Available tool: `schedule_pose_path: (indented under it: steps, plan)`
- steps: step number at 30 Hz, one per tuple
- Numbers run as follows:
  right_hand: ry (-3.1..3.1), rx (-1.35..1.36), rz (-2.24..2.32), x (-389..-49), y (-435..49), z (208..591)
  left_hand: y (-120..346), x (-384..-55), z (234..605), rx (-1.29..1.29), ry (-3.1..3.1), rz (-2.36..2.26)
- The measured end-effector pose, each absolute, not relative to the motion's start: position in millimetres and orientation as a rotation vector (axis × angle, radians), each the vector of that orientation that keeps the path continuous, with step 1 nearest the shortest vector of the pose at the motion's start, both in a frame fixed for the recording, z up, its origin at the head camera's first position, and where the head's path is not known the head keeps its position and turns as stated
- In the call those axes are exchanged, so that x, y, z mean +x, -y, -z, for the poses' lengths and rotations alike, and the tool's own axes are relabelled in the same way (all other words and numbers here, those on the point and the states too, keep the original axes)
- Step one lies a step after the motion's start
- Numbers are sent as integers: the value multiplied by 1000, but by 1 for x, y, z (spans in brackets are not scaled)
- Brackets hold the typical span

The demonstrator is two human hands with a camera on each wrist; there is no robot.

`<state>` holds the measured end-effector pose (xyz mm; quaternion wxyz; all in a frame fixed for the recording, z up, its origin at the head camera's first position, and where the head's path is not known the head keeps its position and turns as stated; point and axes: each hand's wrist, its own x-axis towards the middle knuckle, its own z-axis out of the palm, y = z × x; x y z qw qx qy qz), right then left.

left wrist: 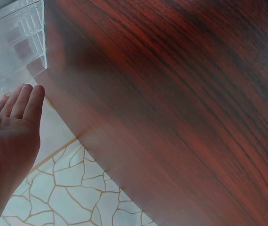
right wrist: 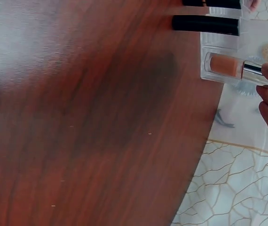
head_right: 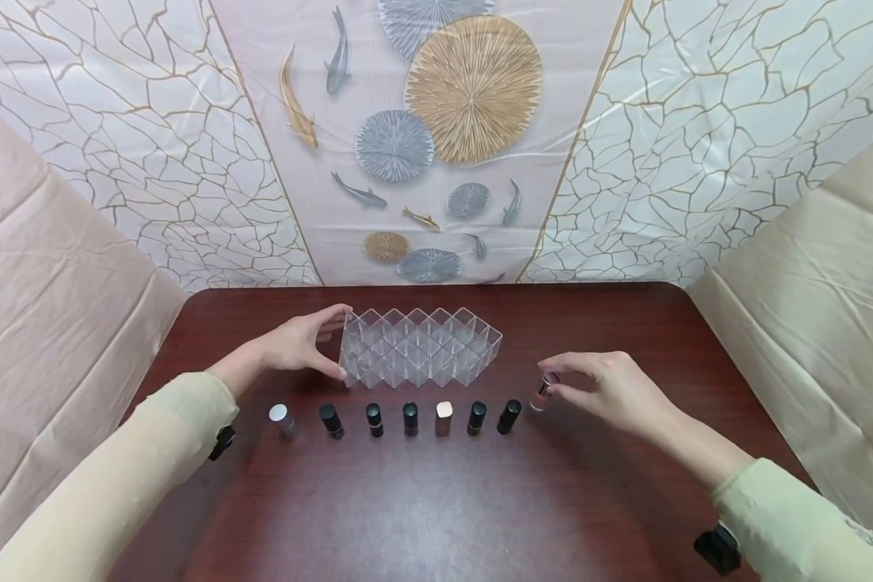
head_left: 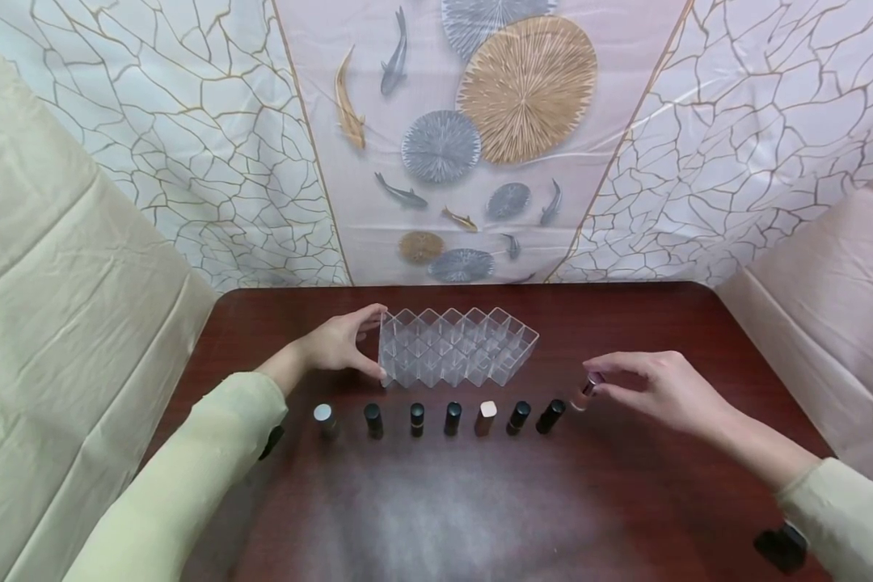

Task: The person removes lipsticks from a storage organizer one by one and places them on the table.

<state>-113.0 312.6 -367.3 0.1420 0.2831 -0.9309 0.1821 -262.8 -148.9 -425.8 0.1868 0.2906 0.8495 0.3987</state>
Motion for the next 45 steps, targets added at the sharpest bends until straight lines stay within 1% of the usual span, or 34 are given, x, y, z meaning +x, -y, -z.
schedule_pose_path:
  steps: [15,30,45]
  plan:
    - [2647,858,-601,-99,-318,388,150,-265,427,817,-2416,-1084]
    - [2664,847,-594,-97,-318,409,150,-267,429,832,-2401,-1104]
    - [2650,881,-591,-93,-318,412,151,-267,429,813,-2398,-1092]
